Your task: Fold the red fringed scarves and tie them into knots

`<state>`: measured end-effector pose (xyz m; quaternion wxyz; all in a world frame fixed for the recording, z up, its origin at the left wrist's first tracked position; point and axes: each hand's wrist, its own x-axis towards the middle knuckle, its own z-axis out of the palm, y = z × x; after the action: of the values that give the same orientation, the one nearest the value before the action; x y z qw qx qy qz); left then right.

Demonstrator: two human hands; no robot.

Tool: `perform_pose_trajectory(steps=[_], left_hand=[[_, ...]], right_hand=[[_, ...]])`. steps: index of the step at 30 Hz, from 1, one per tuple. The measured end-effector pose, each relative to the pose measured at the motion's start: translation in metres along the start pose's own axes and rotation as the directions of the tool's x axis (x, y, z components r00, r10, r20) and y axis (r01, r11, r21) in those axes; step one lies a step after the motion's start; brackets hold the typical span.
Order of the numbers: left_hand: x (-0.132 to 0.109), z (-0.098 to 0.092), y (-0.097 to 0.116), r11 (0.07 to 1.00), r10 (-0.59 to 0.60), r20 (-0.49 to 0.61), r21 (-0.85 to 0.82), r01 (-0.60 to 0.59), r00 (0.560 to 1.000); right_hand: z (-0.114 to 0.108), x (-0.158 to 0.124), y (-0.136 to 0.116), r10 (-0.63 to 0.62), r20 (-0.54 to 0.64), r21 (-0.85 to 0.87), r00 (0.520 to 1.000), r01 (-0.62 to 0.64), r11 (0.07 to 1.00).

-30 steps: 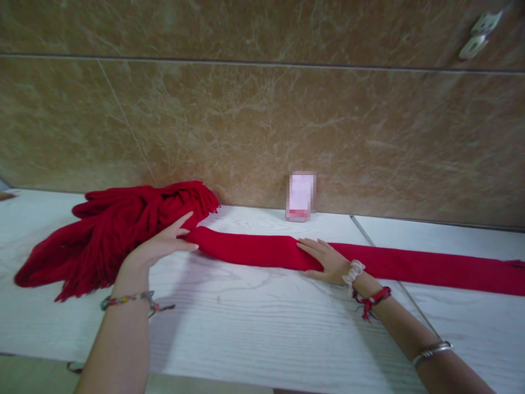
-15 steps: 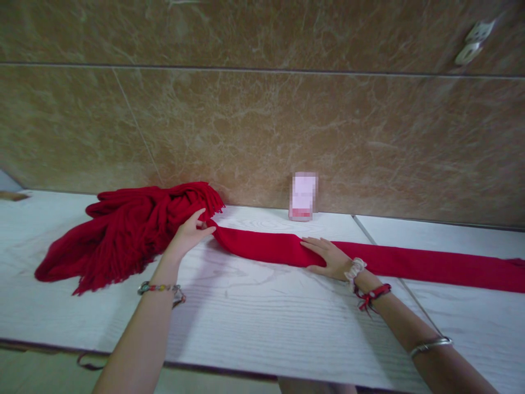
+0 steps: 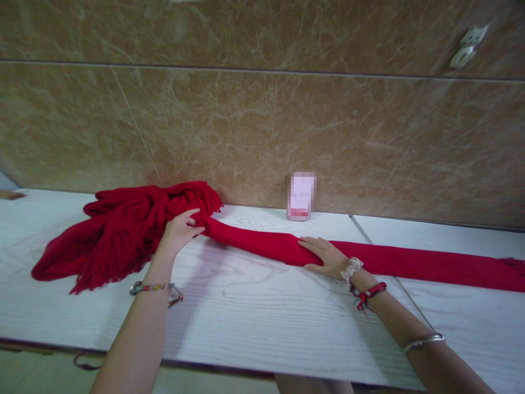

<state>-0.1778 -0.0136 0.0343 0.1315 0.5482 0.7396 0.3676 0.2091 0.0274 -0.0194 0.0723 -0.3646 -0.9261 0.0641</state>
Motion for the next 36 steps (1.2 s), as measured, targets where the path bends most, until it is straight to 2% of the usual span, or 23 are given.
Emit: perform_pose_trajectory(steps=[4, 7, 9, 12, 14, 16, 18, 20, 22, 26, 33, 36], left_hand=[[-0.003, -0.018, 0.001, 0.977, -0.042, -0.124, 0.202, 0.066, 0.991], [-0.007, -0.023, 0.006, 0.926, 0.05, -0.146, 0.377, 0.009, 0.988], [-0.012, -0.023, 0.012, 0.866, 0.082, -0.055, 0.498, -0.044, 0.995], [-0.02, -0.016, 0.02, 0.777, -0.078, 0.127, 0.629, -0.019, 0.989], [-0.024, -0.009, 0.024, 0.729, -0.151, 0.169, 0.685, -0.006, 0.974], [-0.027, 0.0, 0.025, 0.707, -0.101, 0.193, 0.704, -0.066, 0.976], [-0.027, 0.009, 0.025, 0.702, -0.028, 0.293, 0.686, -0.19, 0.956], [-0.027, 0.016, 0.024, 0.705, -0.028, 0.446, 0.643, -0.298, 0.895], [-0.026, 0.02, 0.021, 0.713, -0.05, 0.545, 0.606, -0.352, 0.837], [-0.023, 0.016, 0.016, 0.732, -0.076, 0.574, 0.588, -0.345, 0.816], [-0.02, -0.008, 0.011, 0.746, -0.239, 0.618, 0.611, -0.267, 0.749], [-0.021, -0.008, 0.012, 0.726, -0.308, 0.548, 0.664, -0.18, 0.778]], right_hand=[[0.002, 0.0, 0.001, -0.015, 0.009, -0.026, 1.0, 0.016, 1.0], [0.003, -0.001, 0.001, -0.02, 0.0, -0.03, 1.0, 0.02, 0.999], [0.003, -0.001, 0.001, -0.018, -0.002, -0.031, 1.0, 0.018, 0.999], [0.003, -0.001, 0.001, -0.018, -0.002, -0.039, 1.0, 0.018, 0.999], [0.002, -0.001, 0.0, -0.023, -0.004, -0.055, 1.0, 0.023, 0.998], [0.001, -0.001, -0.002, -0.04, -0.016, -0.088, 0.999, 0.038, 0.995], [0.0, 0.0, -0.004, -0.083, -0.035, -0.129, 0.996, 0.077, 0.989], [0.0, 0.0, -0.006, -0.151, -0.056, -0.16, 0.987, 0.14, 0.977], [0.001, 0.0, -0.008, -0.219, -0.074, -0.183, 0.973, 0.203, 0.962], [0.004, 0.001, -0.009, -0.286, -0.091, -0.224, 0.954, 0.26, 0.939], [0.005, -0.002, -0.006, -0.244, -0.037, -0.206, 0.969, 0.231, 0.951], [0.005, -0.003, -0.005, -0.228, -0.018, -0.184, 0.974, 0.221, 0.958]])
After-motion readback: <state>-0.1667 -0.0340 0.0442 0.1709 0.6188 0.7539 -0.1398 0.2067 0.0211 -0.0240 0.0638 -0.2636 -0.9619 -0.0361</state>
